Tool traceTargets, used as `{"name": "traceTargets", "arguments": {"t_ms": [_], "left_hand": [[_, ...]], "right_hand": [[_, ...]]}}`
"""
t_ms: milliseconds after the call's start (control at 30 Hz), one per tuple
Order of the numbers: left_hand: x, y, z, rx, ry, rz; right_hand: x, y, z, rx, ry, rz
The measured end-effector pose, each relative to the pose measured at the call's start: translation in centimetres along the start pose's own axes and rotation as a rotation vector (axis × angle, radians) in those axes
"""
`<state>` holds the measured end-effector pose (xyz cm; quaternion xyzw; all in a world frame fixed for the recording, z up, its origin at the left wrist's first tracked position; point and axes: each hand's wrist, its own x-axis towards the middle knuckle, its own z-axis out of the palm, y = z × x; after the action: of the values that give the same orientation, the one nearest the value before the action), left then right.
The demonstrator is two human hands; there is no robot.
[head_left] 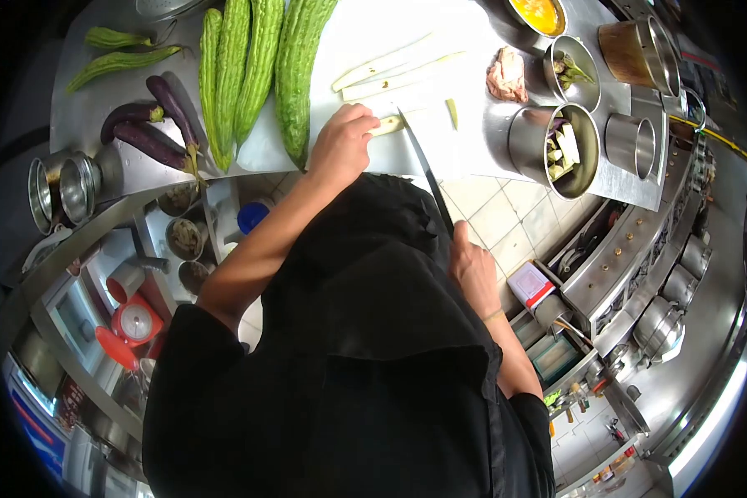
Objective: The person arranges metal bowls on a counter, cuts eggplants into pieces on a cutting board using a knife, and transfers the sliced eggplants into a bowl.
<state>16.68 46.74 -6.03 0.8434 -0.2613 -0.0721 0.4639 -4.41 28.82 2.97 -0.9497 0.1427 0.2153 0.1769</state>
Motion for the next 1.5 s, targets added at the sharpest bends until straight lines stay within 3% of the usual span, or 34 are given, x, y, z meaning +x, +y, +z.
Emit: {"name": "traceTargets", "arguments": {"t_ms": [133, 200, 233, 267, 333, 433, 633, 800, 867, 933, 1000, 1067, 1133, 1200, 1267, 1300, 1433, 1500], "left_hand": [[0.0, -0.4, -0.3, 0.010, 0.000, 0.010], [-0.6, -0.1, -1.0, -0.023, 0.004, -0.033], [-0.8, -0.1, -1.2, -0.019, 0.008, -0.033], [-1.1, -0.1, -1.5, -0.029, 0.007, -0.054], [-1.4, -0.1, -1.9, -0.036, 0.009, -0.081], [-1.6, 0.2, -2.1, 0.000, 0.021, -0.077], [-1.4, 0.3, -1.5, 0.022, 0.053, -0.061], [-1.4, 0.7, -1.1, 0.215, -0.114, -0.078], [-1.5, 1.1, -1.6, 0.130, -0.092, -0.104], [-0.6, 1.1, -2.2, 0.040, -0.084, -0.113], [1.2, 1.0, -2.8, -0.196, -0.093, -0.093], [3.3, 1.5, -2.1, -0.212, -0.127, -0.056], [4.8, 2.7, -0.2, -0.093, -0.183, 0.088], [6.0, 4.5, 2.0, 0.026, -0.195, 0.099], [8.0, 4.8, 3.9, 0.506, -0.417, 0.202], [8.5, 5.3, 4.4, 0.567, -0.478, 0.204], [8.6, 6.3, 4.3, 0.551, -0.438, 0.181], [9.3, 7.2, 4.2, 0.519, -0.492, 0.305]], "right_hand": [[3.0, 0.6, 1.3, 0.076, -0.030, 0.004], [3.4, 1.1, -0.3, 0.675, -0.264, 0.149], [3.1, 0.6, -1.1, 0.783, -0.301, 0.246], [2.4, 0.4, -1.0, 0.783, -0.304, 0.243], [1.0, 0.0, -0.9, 0.316, -0.039, -0.029], [-0.4, -1.4, -1.3, 0.053, -0.045, -0.004], [-0.2, -1.4, -0.7, -0.020, -0.095, -0.043], [2.3, -0.5, 1.3, 0.050, -0.077, -0.087], [3.2, 0.3, 0.5, 0.081, -0.064, -0.116], [3.5, 0.9, -2.6, 0.851, -0.531, 0.188], [1.4, 1.3, -3.9, 0.966, -0.509, 0.199], [-1.3, 2.8, -3.5, 1.155, -0.334, 0.406], [-3.1, 4.7, -3.0, 1.223, -0.274, 0.364], [-4.4, 6.0, -2.4, 1.199, -0.159, 0.383], [-5.0, 6.4, -2.4, 1.205, -0.099, 0.365], [-5.3, 6.8, -2.3, 1.184, -0.094, 0.367], [-6.1, 8.4, -2.1, 1.165, -0.091, 0.380], [-6.1, 8.9, -2.1, 1.203, -0.070, 0.412]]}}
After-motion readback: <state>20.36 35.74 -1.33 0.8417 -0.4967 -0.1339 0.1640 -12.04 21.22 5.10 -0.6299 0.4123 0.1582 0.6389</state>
